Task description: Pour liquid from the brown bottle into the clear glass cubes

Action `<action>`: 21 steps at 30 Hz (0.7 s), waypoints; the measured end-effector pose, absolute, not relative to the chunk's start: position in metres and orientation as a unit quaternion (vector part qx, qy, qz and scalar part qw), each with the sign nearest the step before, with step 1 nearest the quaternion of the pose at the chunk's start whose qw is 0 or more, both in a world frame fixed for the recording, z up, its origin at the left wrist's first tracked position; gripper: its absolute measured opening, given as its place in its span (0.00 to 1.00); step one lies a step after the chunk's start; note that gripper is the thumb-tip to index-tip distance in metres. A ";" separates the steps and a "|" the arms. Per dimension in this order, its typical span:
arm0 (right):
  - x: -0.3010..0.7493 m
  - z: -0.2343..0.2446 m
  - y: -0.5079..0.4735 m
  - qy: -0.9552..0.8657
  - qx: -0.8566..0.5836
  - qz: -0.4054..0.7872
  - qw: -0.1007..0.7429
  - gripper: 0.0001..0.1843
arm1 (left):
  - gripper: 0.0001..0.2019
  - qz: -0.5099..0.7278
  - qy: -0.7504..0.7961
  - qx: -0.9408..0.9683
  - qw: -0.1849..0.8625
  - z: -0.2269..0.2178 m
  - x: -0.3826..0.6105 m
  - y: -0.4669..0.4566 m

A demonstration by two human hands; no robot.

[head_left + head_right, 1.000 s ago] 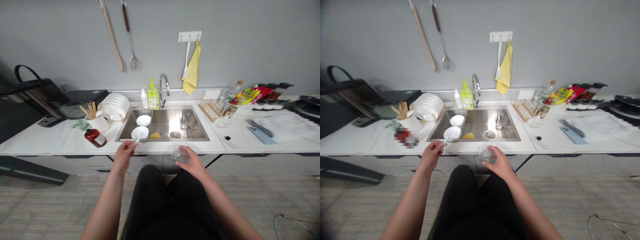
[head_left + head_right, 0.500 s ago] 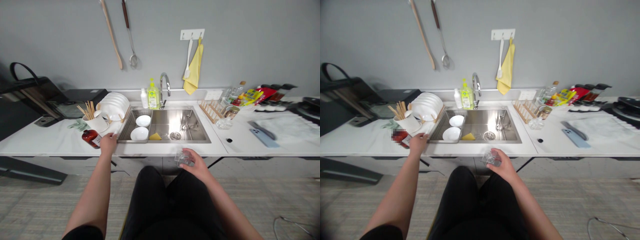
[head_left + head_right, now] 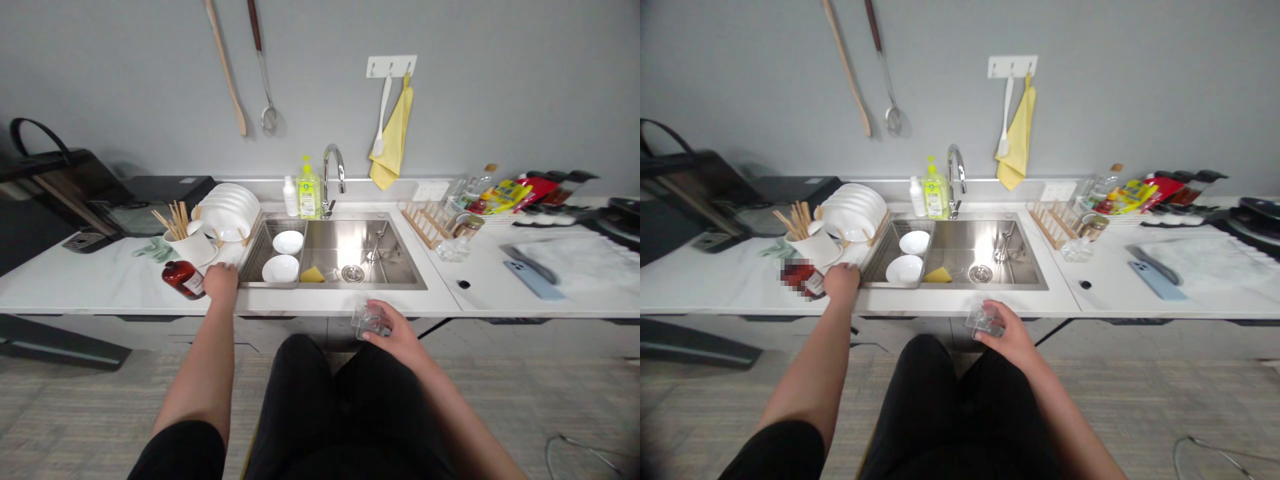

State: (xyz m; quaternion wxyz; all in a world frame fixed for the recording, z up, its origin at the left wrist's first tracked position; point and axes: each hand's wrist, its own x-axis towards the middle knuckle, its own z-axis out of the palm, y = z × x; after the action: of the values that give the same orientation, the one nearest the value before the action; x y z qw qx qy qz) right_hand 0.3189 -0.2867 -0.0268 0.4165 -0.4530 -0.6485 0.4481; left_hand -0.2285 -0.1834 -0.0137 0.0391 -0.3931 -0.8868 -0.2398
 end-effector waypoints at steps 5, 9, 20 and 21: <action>0.313 -0.021 -0.288 -0.656 -0.445 0.449 0.411 0.40 | 0.28 -0.245 -0.885 -0.393 0.051 -0.012 -0.223 -0.184; 0.314 -0.021 -0.293 -0.662 -0.442 0.442 0.414 0.40 | 0.31 -0.312 -0.849 -0.415 0.094 -0.011 -0.206 -0.204; 0.323 -0.026 -0.297 -0.656 -0.447 0.451 0.408 0.41 | 0.46 -0.456 -0.834 -0.263 0.167 0.002 -0.252 -0.287; 0.322 -0.026 -0.298 -0.654 -0.446 0.452 0.411 0.41 | 0.53 -0.453 -0.839 -0.270 0.134 0.003 -0.261 -0.282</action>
State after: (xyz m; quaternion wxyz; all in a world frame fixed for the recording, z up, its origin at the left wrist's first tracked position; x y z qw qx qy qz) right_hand 0.3219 -0.2979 -0.0256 0.4108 -0.4458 -0.6545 0.4519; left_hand -0.2615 -0.2825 0.0030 0.1336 -0.2703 -0.8392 -0.4526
